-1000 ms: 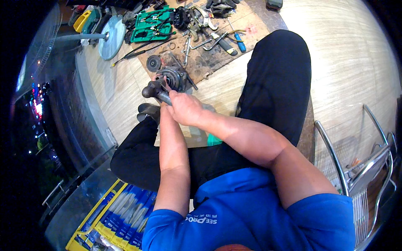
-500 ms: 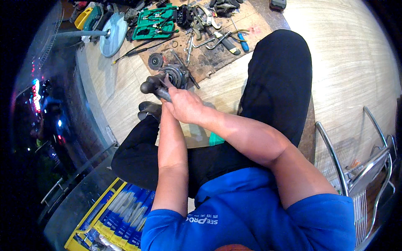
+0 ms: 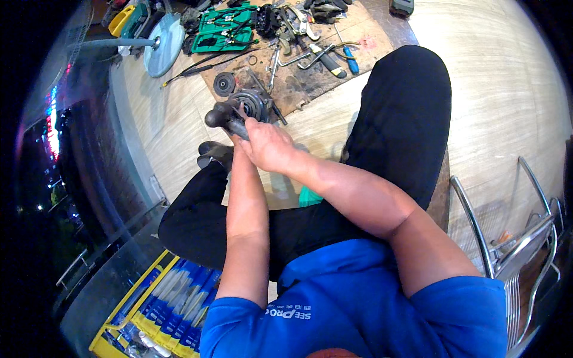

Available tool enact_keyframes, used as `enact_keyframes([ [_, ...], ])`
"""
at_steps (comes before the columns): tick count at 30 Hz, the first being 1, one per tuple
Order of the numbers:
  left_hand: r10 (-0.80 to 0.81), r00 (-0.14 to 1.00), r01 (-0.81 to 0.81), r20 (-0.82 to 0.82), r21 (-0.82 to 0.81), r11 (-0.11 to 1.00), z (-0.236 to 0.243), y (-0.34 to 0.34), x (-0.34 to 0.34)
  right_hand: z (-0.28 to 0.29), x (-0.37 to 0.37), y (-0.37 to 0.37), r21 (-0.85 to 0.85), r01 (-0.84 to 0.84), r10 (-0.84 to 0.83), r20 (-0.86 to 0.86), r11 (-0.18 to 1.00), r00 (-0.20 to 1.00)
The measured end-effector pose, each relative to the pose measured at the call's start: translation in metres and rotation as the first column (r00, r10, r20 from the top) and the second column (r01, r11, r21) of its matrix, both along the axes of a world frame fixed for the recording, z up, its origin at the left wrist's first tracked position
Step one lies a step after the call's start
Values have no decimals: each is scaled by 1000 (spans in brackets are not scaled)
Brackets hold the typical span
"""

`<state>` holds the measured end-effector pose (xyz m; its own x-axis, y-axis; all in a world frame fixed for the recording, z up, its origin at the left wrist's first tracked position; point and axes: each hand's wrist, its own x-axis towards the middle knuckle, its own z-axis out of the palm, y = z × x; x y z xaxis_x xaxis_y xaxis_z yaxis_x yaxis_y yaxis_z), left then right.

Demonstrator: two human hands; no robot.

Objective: The person uses a hammer and a metal rod to strike a mechanical component. The person then picks up a pair of pliers and uses them to manipulate a small part on the component while sitting on a stool.

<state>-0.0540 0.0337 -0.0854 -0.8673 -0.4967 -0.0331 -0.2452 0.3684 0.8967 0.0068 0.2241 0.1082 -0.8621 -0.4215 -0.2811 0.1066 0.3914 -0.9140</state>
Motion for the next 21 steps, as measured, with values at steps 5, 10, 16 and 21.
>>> enact_keyframes([
  [5, -27, 1000, 27, 2, 43, 999, 1, -5, 14, -1, 6, 0, -11, -43, 42, -28, 999, 999],
  [10, -34, 999, 34, -2, 73, 997, 1, -8, 28, 6, 5, 0, -40, -29, 26, -74, 999, 997],
  [16, -64, 998, 64, -6, 115, 991, -7, -3, 20, 3, 1, -5, -15, -16, 15, -35, 1000, 999],
  [21, -77, 997, 77, -11, 144, 987, -4, -10, 14, 2, -13, -7, 30, -69, 68, 56, 997, 996],
])
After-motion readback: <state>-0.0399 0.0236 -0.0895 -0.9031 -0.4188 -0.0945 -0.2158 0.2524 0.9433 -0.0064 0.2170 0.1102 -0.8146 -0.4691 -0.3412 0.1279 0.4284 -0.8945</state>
